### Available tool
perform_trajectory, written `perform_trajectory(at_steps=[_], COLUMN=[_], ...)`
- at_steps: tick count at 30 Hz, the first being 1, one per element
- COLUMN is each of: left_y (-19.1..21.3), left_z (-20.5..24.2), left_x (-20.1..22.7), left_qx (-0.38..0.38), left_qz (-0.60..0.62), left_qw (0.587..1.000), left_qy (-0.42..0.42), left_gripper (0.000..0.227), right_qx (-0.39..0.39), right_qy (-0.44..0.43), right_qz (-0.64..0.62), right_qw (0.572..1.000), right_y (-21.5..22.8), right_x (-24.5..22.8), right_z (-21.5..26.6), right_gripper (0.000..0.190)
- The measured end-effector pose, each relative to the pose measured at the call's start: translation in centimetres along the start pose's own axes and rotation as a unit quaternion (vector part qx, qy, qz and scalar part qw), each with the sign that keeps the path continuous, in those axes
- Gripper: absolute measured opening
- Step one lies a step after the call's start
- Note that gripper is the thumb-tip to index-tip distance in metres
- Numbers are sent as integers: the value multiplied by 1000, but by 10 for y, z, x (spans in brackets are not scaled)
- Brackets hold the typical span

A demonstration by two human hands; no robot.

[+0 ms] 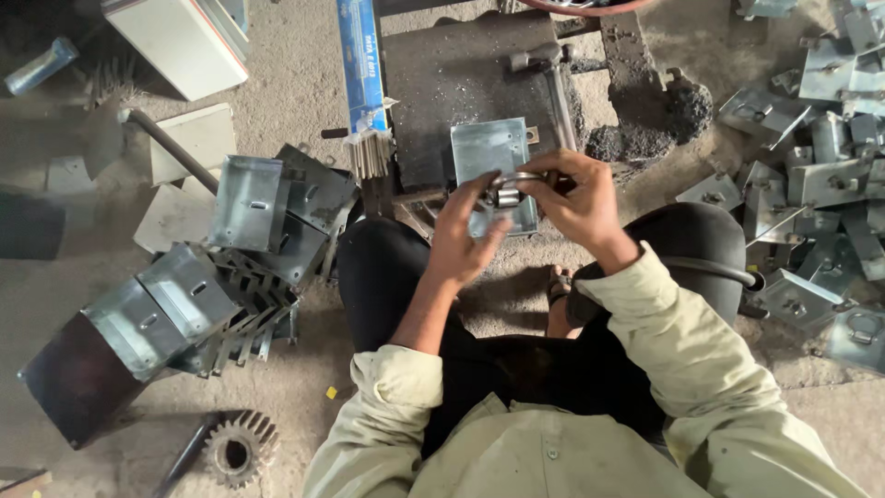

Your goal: The person sits on the floor and uses a welding torch to attach small metal pieces to rectangular metal plates. They repeatedly pick up plates, position them on a work surface, weld the components, and then move the finished items aside.

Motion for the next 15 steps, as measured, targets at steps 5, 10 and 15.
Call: perform_trajectory(at_steps=[5,10,15], left_y=[-12,-6,-3], left_z=[-9,-37,-38], left_x=[-19,-35,-33], left_qx=[-44,63,36], left_qz=[-125,-16,27], left_qw=[989,985,995], left_qy=[64,160,84], left_gripper=[13,13,5], right_qx=[1,-10,45], right_qy=[-89,61,31], right_qz=[-99,61,236], right_qw=[991,996,970], right_y=[-3,-7,-27], right_x=[1,6,59], right_z=[-3,-15,-23], right_gripper=[30,55,15])
Point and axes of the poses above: each hand's wrist, its own z-axis away from the middle knuckle, its own y-axis out of the back of the hand, x = y × z, the point moved 3 cm from there along -z, towards the middle knuckle, and after that the axes turned 14 degrees about -y, right-handed, at the moved point
